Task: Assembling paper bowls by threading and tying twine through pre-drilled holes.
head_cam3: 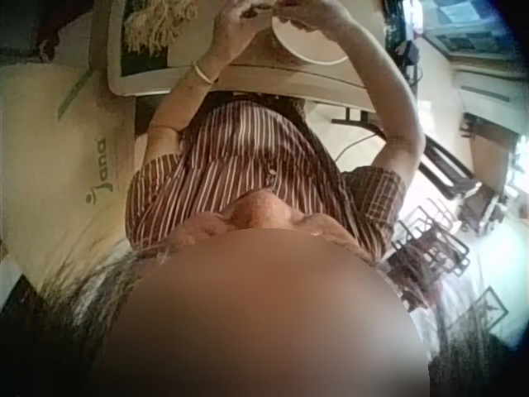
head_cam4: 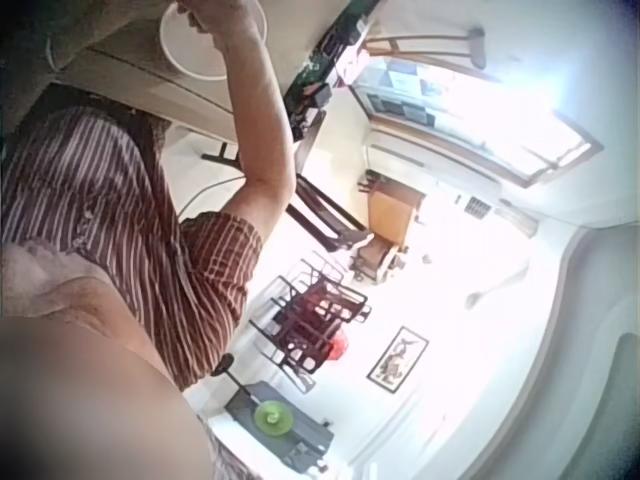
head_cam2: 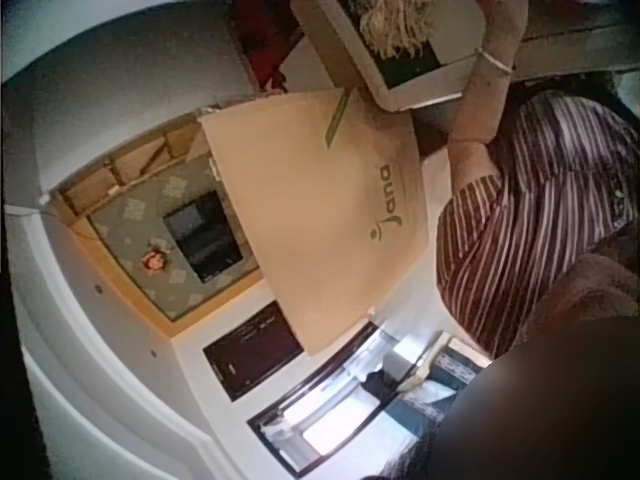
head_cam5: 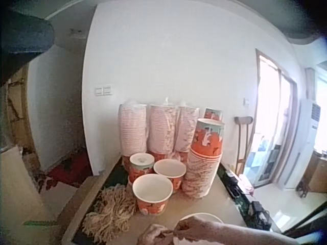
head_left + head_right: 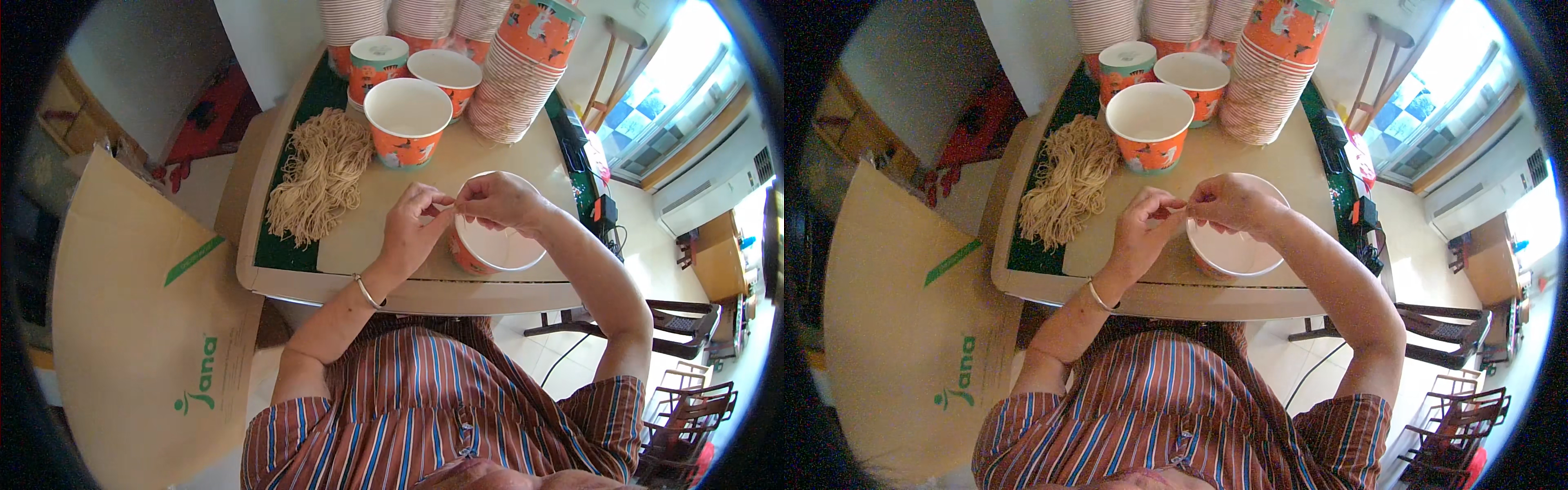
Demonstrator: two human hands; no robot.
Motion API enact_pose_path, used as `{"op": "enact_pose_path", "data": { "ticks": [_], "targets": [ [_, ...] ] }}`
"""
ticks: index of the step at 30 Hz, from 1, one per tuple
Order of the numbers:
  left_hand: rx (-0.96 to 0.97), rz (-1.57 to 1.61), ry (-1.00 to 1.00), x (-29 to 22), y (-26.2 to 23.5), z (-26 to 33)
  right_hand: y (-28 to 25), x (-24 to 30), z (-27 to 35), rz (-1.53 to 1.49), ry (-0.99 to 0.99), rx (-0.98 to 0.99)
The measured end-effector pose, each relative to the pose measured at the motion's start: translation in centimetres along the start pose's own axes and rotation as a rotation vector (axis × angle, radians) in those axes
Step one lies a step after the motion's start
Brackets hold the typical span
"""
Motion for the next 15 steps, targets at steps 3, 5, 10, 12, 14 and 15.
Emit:
{"op": "enact_pose_path", "data": {
  "ticks": [3,5,10,12,14,15],
  "targets": [
    [-0.001,0.005,-0.005,-0.1,0.1,0.1,0.0,0.1,0.0,0.047,-0.002,0.003],
    [-0.011,0.002,-0.004,-0.1,0.1,0.1,0.1,0.5,0.1,0.05,-0.026,-0.004],
    [-0.057,-0.165,0.069,-1.2,0.2,0.3,0.1,0.2,-0.2,0.114,-0.083,-0.05],
    [-0.062,-0.218,0.087,-1.4,0.3,0.4,0.1,-0.1,-0.6,0.109,-0.142,-0.056],
    [-0.068,-0.273,0.105,-1.7,0.3,0.6,0.0,-0.3,-0.8,0.142,-0.155,-0.062],
    [-0.085,-0.334,0.164,-2.4,0.3,0.8,0.1,0.4,-0.4,0.142,-0.154,-0.061]
  ]
}}
Point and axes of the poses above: each hand's wrist, its own z-axis away from the middle knuckle, its own y-axis out of the palm, x = y × z, the point moved 9 cm from there along -z, towards the middle knuckle, and after that the axes turned 3 degrees about x, right-handed, at the moved point
